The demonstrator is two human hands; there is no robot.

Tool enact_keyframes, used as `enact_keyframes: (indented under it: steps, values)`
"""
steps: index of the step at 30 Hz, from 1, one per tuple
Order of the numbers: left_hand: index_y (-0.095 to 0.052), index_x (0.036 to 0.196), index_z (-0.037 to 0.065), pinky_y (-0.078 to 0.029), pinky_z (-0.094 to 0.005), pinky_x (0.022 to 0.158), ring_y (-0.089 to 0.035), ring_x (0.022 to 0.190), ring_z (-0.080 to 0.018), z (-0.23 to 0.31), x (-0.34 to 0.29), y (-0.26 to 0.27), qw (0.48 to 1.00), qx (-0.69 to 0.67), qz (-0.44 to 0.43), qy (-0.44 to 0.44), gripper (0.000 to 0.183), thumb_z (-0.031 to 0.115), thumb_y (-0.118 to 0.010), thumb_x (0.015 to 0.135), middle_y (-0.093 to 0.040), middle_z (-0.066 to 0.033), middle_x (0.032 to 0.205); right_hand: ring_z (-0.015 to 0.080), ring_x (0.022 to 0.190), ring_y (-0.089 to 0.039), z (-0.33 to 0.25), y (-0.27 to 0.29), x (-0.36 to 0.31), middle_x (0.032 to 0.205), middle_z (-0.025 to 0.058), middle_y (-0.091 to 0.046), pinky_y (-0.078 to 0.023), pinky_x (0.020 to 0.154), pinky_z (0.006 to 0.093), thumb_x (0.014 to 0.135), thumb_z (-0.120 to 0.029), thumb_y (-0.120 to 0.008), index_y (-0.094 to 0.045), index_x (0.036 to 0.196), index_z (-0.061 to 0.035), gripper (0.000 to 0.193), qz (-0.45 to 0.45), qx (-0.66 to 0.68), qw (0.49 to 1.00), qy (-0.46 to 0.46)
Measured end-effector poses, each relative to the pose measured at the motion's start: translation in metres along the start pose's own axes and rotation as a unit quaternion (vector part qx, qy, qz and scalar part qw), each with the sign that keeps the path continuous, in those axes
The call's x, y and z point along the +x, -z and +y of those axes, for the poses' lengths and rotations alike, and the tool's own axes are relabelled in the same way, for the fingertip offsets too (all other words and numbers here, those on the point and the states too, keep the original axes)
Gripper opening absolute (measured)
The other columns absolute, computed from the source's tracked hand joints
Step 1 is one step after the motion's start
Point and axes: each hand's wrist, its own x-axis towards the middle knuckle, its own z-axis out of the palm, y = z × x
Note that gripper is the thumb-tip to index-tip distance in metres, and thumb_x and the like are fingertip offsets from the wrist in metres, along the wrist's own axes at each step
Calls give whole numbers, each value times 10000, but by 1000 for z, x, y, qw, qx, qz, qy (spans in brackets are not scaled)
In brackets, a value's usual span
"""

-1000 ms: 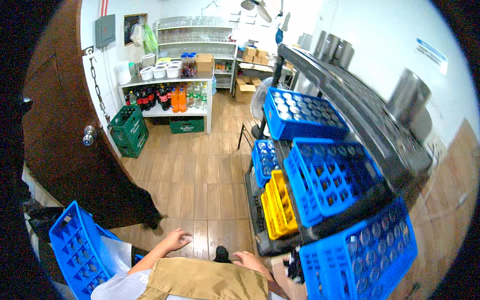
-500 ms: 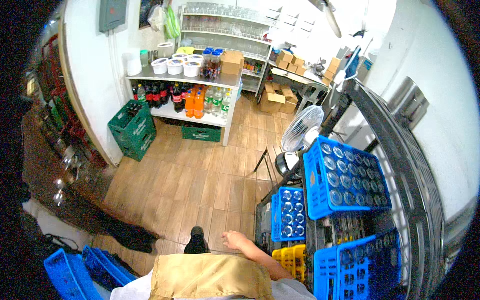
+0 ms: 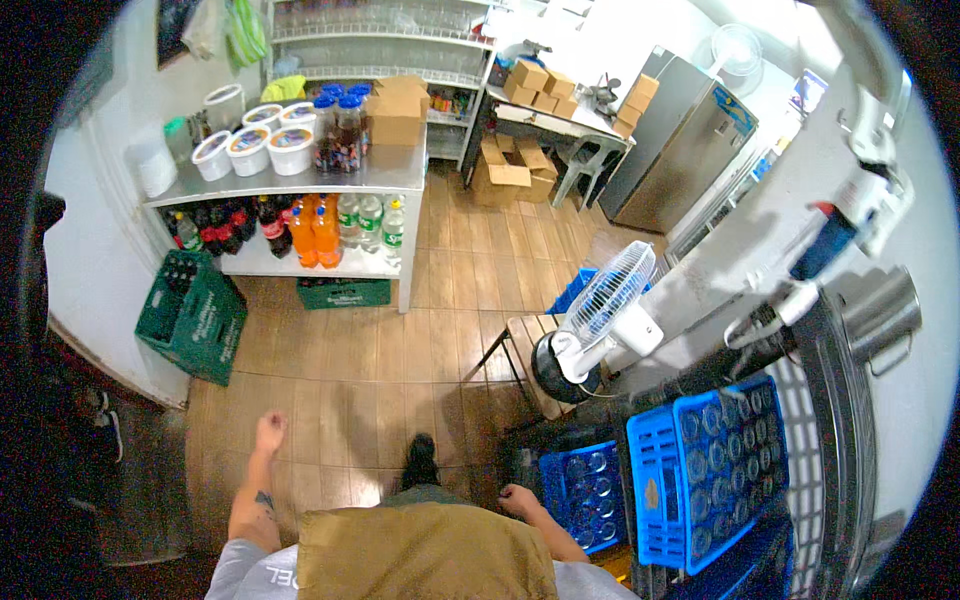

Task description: The person unpacks clear plastic cups from cardboard boxes and places them on a metal table. They repeatedly open boxes, remove cups, and stack them, then walk to a sink area to rinse the cups before returning to the table to continue unpacking.

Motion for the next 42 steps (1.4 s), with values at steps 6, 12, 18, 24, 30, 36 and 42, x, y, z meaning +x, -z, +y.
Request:
enact_keyframes:
  steps: [6, 12, 18, 24, 30, 36, 42]
  values:
    - [-611, 1188, -11, -512, -379, 898, -652, 1023, -276, 119, 91, -89, 988, -125, -19, -83, 414, 147, -717, 821, -672, -179, 1124, 364, 1025, -631, -71, 97, 115, 1110, 189, -662, -507, 864, 449, 854, -366, -650, -625, 1169, -95, 416, -151, -96, 976, 126]
    - [-652, 1093, -7, -514, -366, 791, -661, 899, -274, 44, 89, -142, 968, 122, -196, 95, 370, 219, -688, 803, -680, -209, 960, 397, 1010, -629, -178, 269, 246, 1032, 235, -670, -514, 842, 466, 850, -237, -634, -602, 1177, -55, 375, -45, -165, 973, 157]
    - [-663, 866, -24, -464, -413, 488, -591, 535, -269, 110, 175, -123, 968, -42, -107, 225, 212, 167, -674, 773, -632, -110, 667, 352, 947, -667, -227, 428, 381, 992, 185, -696, -527, 851, 426, 848, -260, -616, -652, 1142, -94, 340, 82, -55, 986, 132]
    - [-660, 886, -14, -477, -415, 531, -606, 591, -267, 212, 331, -168, 961, 65, -232, 134, 220, 184, -666, 790, -634, -109, 701, 376, 878, -664, -213, 486, 440, 951, 192, -702, -526, 786, 462, 875, -344, -617, -637, 1153, -97, 372, 60, 5, 995, 74]
    - [-659, 895, -9, -483, -416, 559, -611, 622, -269, 381, 510, -230, 950, 139, -279, 34, 227, 197, -662, 800, -637, -113, 731, 338, 1077, -638, -128, 557, 449, 1139, 190, -672, -498, 895, 411, 871, -334, -631, -645, 1175, -77, 398, 0, 111, 992, -52]
    - [-658, 904, -5, -489, -417, 586, -616, 654, -271, 630, 676, -320, 967, 89, -222, -93, 234, 210, -658, 810, -640, -116, 762, 312, 1068, -648, -57, 604, 531, 1101, 156, -694, -494, 929, 382, 845, -362, -665, -667, 1169, -89, 424, 130, 237, 942, -197]
    - [-657, 913, 0, -495, -418, 614, -621, 685, -273, 811, 740, -423, 956, 65, -249, -141, 241, 223, -654, 820, -643, -120, 793, 313, 1064, -649, 45, 717, 653, 1110, 154, -692, -504, 927, 388, 812, -389, -675, -675, 1160, -135, 431, 69, 170, 971, -152]
